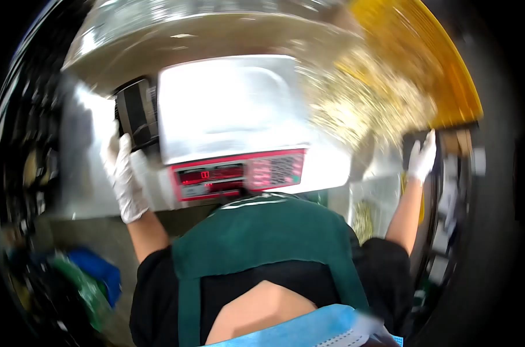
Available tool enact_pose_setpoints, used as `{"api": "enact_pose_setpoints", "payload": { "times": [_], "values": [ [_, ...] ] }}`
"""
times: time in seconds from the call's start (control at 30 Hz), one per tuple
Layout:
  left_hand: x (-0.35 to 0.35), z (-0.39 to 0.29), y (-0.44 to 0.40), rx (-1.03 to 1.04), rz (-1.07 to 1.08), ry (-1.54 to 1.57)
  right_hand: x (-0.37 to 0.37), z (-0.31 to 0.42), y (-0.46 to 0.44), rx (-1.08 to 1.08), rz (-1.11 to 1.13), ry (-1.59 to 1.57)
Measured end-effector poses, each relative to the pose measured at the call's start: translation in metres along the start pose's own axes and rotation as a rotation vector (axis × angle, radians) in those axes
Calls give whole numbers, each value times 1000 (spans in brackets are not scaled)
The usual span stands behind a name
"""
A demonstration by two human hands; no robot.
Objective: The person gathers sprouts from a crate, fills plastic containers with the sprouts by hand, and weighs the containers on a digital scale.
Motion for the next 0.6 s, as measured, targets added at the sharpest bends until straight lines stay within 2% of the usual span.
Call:
{"api": "enact_pose_setpoints", "payload": {
  "times": [0.07,0.1,0.13,0.17,0.2,0.23,0.27,0.3,0.37,0.4,0.47,0.5,0.53,0.57,0.6],
  "values": [
    [52,-22,38,112,101,-57,-2,-81,-1,143,-59,413],
    [86,-39,59,143,144,-37,18,-118,8,220,36,591],
    [134,-61,93,25,160,158,45,-148,13,249,276,533],
    [164,-63,120,125,309,157,79,-166,20,269,512,455],
    [193,-51,154,143,383,174,85,-173,19,247,424,414],
    [248,-32,188,-150,586,226,90,-179,18,219,338,372],
    [297,14,221,-410,843,44,100,-192,18,240,355,375],
    [339,40,252,-522,1034,-174,104,-205,20,258,369,352],
    [398,87,311,-898,1215,-396,108,-221,20,292,452,333],
    [415,122,327,-902,1222,-405,101,-223,17,250,355,288],
    [449,173,358,-962,1077,162,83,-223,6,299,324,176],
    [459,162,362,-963,1071,160,72,-222,1,328,313,92],
    [469,137,352,-964,948,221,52,-215,-6,238,187,101],
    [477,115,342,-960,978,189,32,-204,-9,147,59,105],
    [485,93,332,-955,1008,158,19,-186,-10,95,-3,-189]
  ]
}}
Point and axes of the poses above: each hand's wrist, its own y-axis away from the middle knuckle, its own x-axis out of the palm, z = x × y, the point moved 9 cm from there along -y, towards the middle knuckle, and after that the axes turned 13 degrees about y, right-handed, at the moved point
